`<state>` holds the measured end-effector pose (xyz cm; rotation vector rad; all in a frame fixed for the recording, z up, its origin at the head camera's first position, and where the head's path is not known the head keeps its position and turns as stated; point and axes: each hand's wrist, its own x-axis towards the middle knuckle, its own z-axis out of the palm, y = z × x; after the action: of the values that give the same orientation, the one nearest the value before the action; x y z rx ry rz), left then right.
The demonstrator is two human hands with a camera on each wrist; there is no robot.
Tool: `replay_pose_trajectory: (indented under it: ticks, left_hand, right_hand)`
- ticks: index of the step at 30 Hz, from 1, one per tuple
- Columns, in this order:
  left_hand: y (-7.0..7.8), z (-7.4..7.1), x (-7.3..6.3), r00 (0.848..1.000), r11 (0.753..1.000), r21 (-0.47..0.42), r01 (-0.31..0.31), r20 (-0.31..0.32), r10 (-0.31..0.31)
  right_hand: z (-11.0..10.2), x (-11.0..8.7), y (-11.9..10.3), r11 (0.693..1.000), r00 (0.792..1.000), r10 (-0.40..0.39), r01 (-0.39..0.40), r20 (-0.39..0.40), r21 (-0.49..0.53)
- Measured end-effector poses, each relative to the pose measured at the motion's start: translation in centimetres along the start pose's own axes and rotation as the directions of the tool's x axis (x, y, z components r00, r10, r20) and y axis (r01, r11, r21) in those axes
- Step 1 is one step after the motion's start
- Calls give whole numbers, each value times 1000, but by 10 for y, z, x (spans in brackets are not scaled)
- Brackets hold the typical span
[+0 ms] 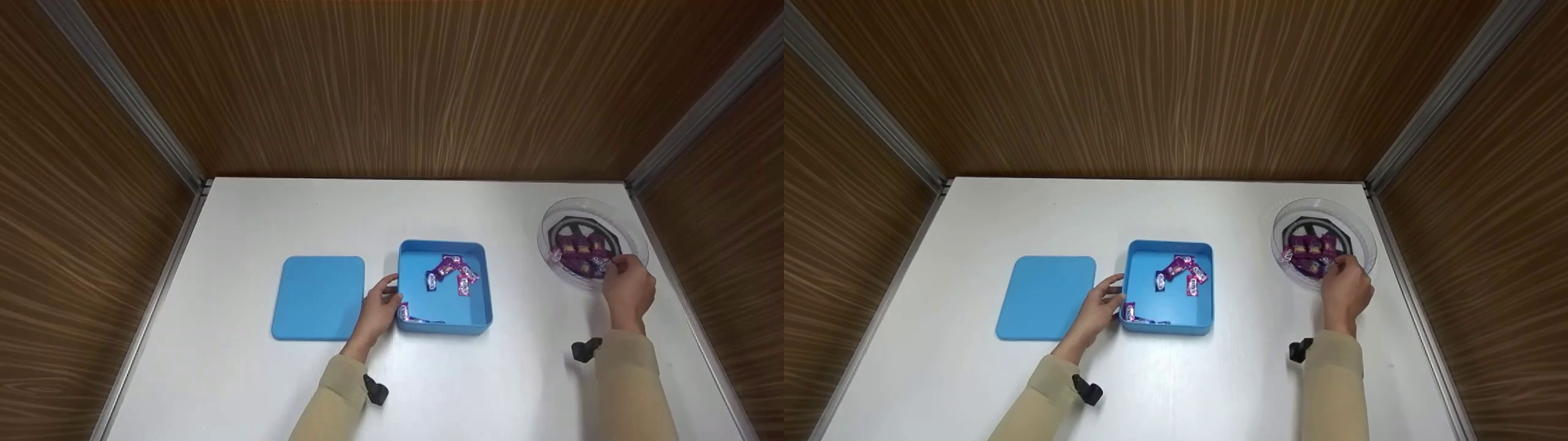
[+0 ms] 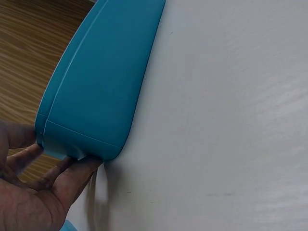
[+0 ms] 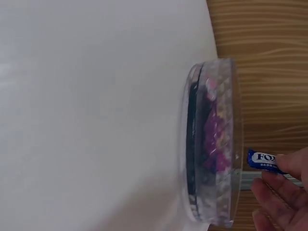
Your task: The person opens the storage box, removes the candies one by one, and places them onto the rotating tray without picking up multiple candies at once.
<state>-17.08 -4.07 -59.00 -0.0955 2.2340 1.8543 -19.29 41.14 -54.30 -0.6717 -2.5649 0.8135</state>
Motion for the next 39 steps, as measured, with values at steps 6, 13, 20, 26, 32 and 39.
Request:
replay_pose_trajectory:
  ticks: [6,13,20,26,32,39]
  left_hand:
    - [0,1,1,1000,1000,-5,-4,-1,4]
    - [2,1,0,1000,1000,16,6,-8,-6]
    - [3,0,0,1000,999,25,21,-14,-21]
    - [2,1,0,1000,1000,21,17,-10,-17]
    - [2,1,1,1000,1000,24,1,-14,-1]
    - [6,-3,1,999,999,30,38,10,-39]
  right_hand:
    - [1,6,11,986,993,-104,110,58,-127]
    - [4,6,10,970,988,-143,152,57,-189]
    - [15,-9,-17,971,976,-215,216,19,-98]
    - [25,-26,-47,932,932,-362,362,25,-2]
    - [28,-43,-76,898,883,-438,440,168,29]
    - [44,-75,-110,852,785,-514,515,345,97]
